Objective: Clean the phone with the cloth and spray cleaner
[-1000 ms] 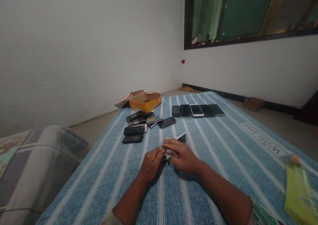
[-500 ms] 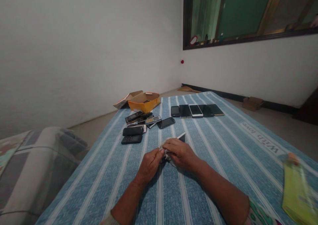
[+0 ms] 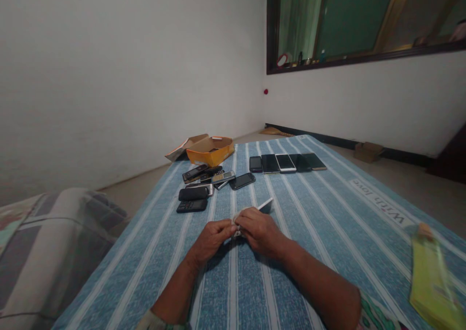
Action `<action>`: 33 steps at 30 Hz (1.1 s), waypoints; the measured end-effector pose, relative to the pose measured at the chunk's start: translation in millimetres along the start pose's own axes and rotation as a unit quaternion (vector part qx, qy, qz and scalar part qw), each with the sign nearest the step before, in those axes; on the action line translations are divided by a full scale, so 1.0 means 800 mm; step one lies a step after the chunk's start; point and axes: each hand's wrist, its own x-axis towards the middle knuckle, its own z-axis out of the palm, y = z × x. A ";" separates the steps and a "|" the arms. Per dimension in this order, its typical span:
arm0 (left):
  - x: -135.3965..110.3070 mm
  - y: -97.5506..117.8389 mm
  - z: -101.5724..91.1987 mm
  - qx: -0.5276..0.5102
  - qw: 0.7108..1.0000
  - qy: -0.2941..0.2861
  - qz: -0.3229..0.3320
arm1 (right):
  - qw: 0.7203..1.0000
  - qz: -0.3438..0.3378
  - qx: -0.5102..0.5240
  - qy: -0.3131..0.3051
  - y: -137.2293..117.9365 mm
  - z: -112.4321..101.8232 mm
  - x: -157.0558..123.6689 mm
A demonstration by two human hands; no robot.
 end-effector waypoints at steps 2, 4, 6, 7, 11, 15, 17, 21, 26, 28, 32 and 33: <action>0.001 -0.001 -0.001 0.006 1.000 -0.019 -0.009 | 1.000 -0.002 0.004 0.000 -0.001 0.001 0.000; 0.000 -0.001 -0.001 0.008 1.000 -0.025 -0.014 | 1.000 -0.001 0.004 -0.008 -0.002 0.000 0.000; 0.000 -0.001 -0.002 0.006 0.999 -0.028 -0.015 | 1.000 0.003 -0.005 -0.022 -0.002 -0.003 0.000; 0.000 0.000 -0.002 0.005 0.999 -0.030 -0.015 | 0.999 0.005 -0.010 -0.030 -0.001 -0.005 0.000; 0.001 -0.001 -0.003 -0.002 1.000 -0.025 -0.018 | 0.999 0.015 -0.015 -0.046 0.004 -0.015 -0.001; 0.002 -0.004 -0.003 -0.012 1.000 -0.002 -0.027 | 0.998 0.027 -0.007 -0.048 0.014 -0.025 -0.002; 0.002 -0.007 -0.002 -0.025 0.999 0.005 -0.033 | 0.998 0.032 -0.005 -0.051 0.018 -0.029 -0.003; 0.003 -0.013 0.000 -0.064 0.997 0.004 -0.033 | 0.998 0.033 0.003 -0.059 0.014 -0.028 -0.002; 0.005 -0.019 0.001 -0.106 0.994 0.001 -0.029 | 0.997 0.015 0.031 -0.066 -0.004 -0.017 0.002; 0.004 -0.021 0.001 -0.097 0.995 0.006 -0.029 | 0.997 0.010 0.033 -0.062 -0.009 -0.014 0.003; 0.003 -0.020 0.000 -0.081 0.996 0.003 -0.027 | 0.997 0.012 0.034 -0.069 -0.011 -0.016 0.004; 0.003 -0.018 0.000 -0.082 0.996 0.003 -0.024 | 0.996 0.012 0.033 -0.076 -0.011 -0.018 0.004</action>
